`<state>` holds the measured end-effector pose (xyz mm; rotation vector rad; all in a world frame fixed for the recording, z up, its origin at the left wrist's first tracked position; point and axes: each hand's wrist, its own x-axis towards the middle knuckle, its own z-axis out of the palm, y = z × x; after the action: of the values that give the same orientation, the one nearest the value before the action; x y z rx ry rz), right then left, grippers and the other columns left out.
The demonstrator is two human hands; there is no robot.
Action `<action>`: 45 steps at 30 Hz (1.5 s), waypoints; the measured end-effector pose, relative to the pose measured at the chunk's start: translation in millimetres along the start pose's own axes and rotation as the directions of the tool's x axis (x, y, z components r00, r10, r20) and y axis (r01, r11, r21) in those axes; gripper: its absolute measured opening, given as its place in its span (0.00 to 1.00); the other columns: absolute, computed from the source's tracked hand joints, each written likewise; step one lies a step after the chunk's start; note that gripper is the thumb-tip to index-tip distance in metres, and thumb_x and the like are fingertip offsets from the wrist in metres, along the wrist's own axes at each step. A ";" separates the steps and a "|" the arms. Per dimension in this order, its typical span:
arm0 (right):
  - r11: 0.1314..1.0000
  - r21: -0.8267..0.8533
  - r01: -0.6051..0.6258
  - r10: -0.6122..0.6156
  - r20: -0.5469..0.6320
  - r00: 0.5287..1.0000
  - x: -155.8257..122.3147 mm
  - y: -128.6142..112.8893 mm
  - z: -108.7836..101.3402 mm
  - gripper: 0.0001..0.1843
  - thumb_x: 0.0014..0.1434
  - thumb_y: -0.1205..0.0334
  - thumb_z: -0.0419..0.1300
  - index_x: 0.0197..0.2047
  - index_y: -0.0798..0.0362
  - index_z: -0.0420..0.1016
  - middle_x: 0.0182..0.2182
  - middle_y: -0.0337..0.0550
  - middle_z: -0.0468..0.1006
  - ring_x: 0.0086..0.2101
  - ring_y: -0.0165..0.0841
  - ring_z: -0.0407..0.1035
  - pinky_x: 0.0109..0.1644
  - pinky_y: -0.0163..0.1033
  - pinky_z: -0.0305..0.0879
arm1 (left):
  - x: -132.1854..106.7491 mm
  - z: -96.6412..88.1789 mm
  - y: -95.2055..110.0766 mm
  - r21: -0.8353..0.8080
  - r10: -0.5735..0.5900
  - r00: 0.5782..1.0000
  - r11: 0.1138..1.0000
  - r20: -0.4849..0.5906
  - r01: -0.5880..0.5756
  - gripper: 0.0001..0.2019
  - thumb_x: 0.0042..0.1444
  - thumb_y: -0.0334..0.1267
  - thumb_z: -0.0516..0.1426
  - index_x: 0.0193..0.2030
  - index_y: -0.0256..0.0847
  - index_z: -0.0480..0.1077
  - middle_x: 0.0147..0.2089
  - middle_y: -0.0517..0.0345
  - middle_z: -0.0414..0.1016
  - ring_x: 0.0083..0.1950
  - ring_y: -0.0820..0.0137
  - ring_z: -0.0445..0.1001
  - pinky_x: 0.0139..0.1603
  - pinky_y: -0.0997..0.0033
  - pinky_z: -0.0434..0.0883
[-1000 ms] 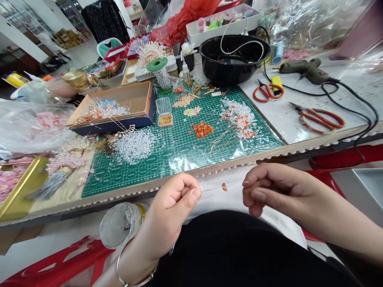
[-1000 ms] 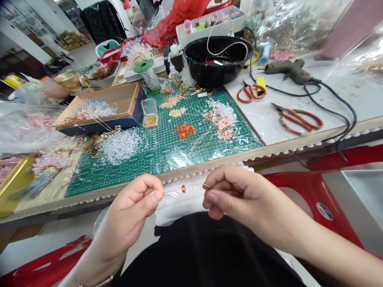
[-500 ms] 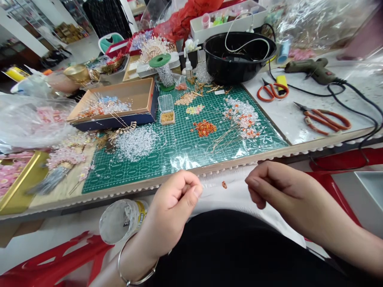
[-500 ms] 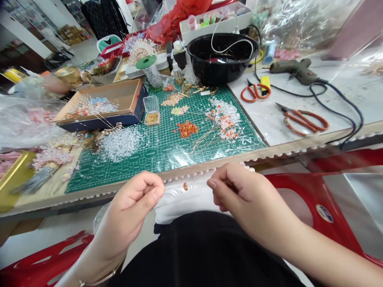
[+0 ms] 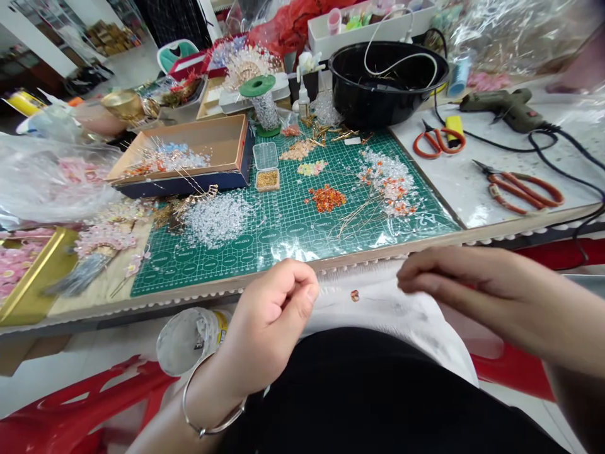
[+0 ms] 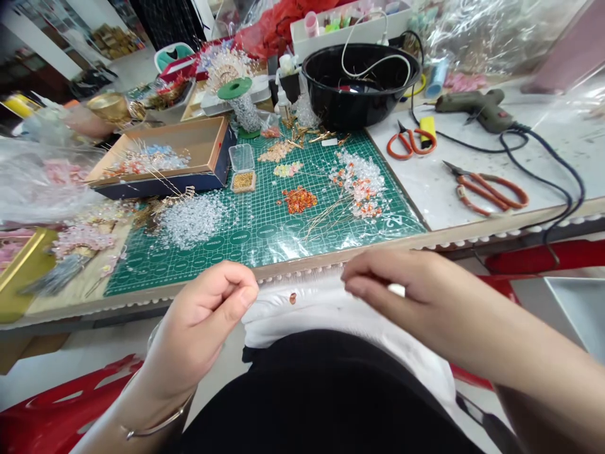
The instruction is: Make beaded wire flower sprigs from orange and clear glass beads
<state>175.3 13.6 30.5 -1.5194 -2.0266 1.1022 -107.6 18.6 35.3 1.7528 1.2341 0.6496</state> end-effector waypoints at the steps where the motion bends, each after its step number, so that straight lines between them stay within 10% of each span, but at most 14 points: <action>1: 0.999 -0.021 0.050 -0.051 -0.043 0.998 4.0 -2.5 -0.4 0.17 0.69 0.46 0.54 0.45 0.43 0.81 0.41 0.44 0.84 0.42 0.44 0.78 0.43 0.45 0.72 | 0.6 0.2 3.0 0.028 0.014 1.000 1.000 0.009 -0.014 0.10 0.70 0.38 0.50 0.36 0.42 0.65 0.29 0.63 0.64 0.31 0.73 0.62 0.32 0.72 0.62; 5: 0.986 0.120 0.120 -0.130 0.083 0.988 20.6 -20.0 11.6 0.18 0.65 0.47 0.61 0.54 0.42 0.79 0.49 0.43 0.83 0.48 0.44 0.77 0.50 0.46 0.73 | 5.3 4.3 15.6 0.128 0.091 0.993 0.987 0.073 -0.100 0.08 0.68 0.33 0.50 0.36 0.42 0.65 0.29 0.64 0.66 0.30 0.75 0.64 0.32 0.73 0.62; 8: 0.933 0.355 -0.066 -0.022 0.238 0.971 30.1 -28.1 24.3 0.09 0.62 0.53 0.64 0.39 0.49 0.79 0.35 0.40 0.85 0.37 0.36 0.79 0.41 0.39 0.74 | 7.0 3.7 17.4 0.165 0.107 0.993 0.980 0.056 -0.114 0.09 0.68 0.33 0.50 0.35 0.41 0.65 0.29 0.65 0.67 0.29 0.75 0.65 0.32 0.72 0.62; 14: 0.452 0.735 -0.506 0.057 0.542 0.838 32.5 -5.8 29.1 0.13 0.60 0.55 0.63 0.28 0.53 0.75 0.17 0.37 0.79 0.18 0.28 0.71 0.26 0.33 0.68 | 4.6 -10.7 0.8 0.132 -0.026 0.997 0.991 -0.070 0.035 0.10 0.69 0.37 0.51 0.35 0.42 0.67 0.32 0.62 0.67 0.33 0.73 0.65 0.33 0.72 0.63; 18: 0.396 0.717 -0.573 0.061 0.602 0.796 27.8 4.4 33.0 0.14 0.58 0.54 0.61 0.25 0.53 0.72 0.12 0.33 0.71 0.12 0.26 0.62 0.22 0.34 0.66 | 4.1 -10.8 -6.2 0.114 -0.059 0.998 0.992 -0.005 0.059 0.10 0.68 0.36 0.51 0.35 0.41 0.67 0.31 0.62 0.67 0.32 0.72 0.64 0.33 0.72 0.63; 24: 0.475 0.665 -0.576 0.099 0.610 0.786 23.8 5.1 32.8 0.17 0.60 0.49 0.55 0.25 0.50 0.69 0.11 0.32 0.66 0.11 0.27 0.57 0.20 0.36 0.65 | 0.6 -9.6 -8.2 0.146 -0.001 1.000 0.989 0.027 -0.003 0.10 0.69 0.37 0.50 0.35 0.42 0.67 0.31 0.62 0.68 0.32 0.72 0.66 0.33 0.72 0.64; 28: 0.651 0.594 -0.473 0.119 0.535 0.836 12.1 14.7 27.9 0.14 0.62 0.52 0.60 0.30 0.52 0.75 0.22 0.40 0.79 0.24 0.33 0.74 0.33 0.39 0.72 | -2.1 -11.5 -5.9 0.306 0.099 0.989 0.943 0.114 -0.130 0.09 0.68 0.34 0.49 0.36 0.42 0.67 0.30 0.62 0.71 0.31 0.72 0.69 0.33 0.71 0.64; 32: 0.990 0.134 -0.038 0.015 0.171 0.985 -3.7 8.5 31.1 0.18 0.62 0.53 0.63 0.54 0.47 0.79 0.57 0.52 0.79 0.56 0.50 0.72 0.60 0.56 0.68 | 0.5 4.2 3.2 0.476 0.304 0.897 0.767 0.321 -0.430 0.08 0.61 0.29 0.49 0.33 0.41 0.65 0.25 0.59 0.69 0.25 0.69 0.65 0.28 0.66 0.60; 34: 0.994 -0.055 0.090 -0.084 0.107 0.991 -5.6 -6.0 36.1 0.32 0.61 0.59 0.63 0.68 0.44 0.66 0.64 0.50 0.73 0.59 0.49 0.71 0.62 0.56 0.67 | 5.8 17.7 8.9 0.508 0.384 0.833 0.663 0.398 -0.549 0.06 0.58 0.28 0.49 0.34 0.39 0.66 0.27 0.55 0.71 0.25 0.67 0.66 0.27 0.64 0.60; 37: 0.986 0.078 0.148 -0.157 0.130 0.979 -0.8 -25.7 42.5 0.33 0.59 0.69 0.57 0.67 0.45 0.63 0.56 0.45 0.79 0.54 0.40 0.76 0.57 0.43 0.73 | 16.3 32.0 14.7 0.528 0.453 0.786 0.583 0.420 -0.618 0.07 0.57 0.27 0.49 0.35 0.38 0.67 0.28 0.52 0.73 0.26 0.64 0.68 0.26 0.63 0.61; 40: 0.985 0.166 0.039 -0.048 0.049 0.998 0.6 -21.7 43.4 0.10 0.66 0.60 0.53 0.47 0.47 0.72 0.38 0.42 0.82 0.39 0.37 0.78 0.41 0.36 0.77 | 24.4 29.5 15.3 0.487 0.453 0.828 0.670 0.330 -0.560 0.07 0.60 0.27 0.49 0.35 0.39 0.67 0.27 0.56 0.72 0.27 0.67 0.68 0.28 0.65 0.62; 45: 0.977 0.144 -0.157 0.152 0.050 0.987 -13.8 20.4 34.1 0.20 0.71 0.46 0.49 0.30 0.47 0.66 0.25 0.36 0.72 0.26 0.30 0.68 0.28 0.30 0.67 | 31.8 9.9 13.0 0.341 0.490 0.864 0.798 0.112 -0.497 0.06 0.64 0.27 0.52 0.37 0.40 0.66 0.27 0.62 0.73 0.27 0.74 0.68 0.31 0.73 0.64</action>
<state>169.3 -9.3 -4.3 -1.6118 -1.8308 1.3206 -81.7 42.8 39.8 2.4289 0.9137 0.7293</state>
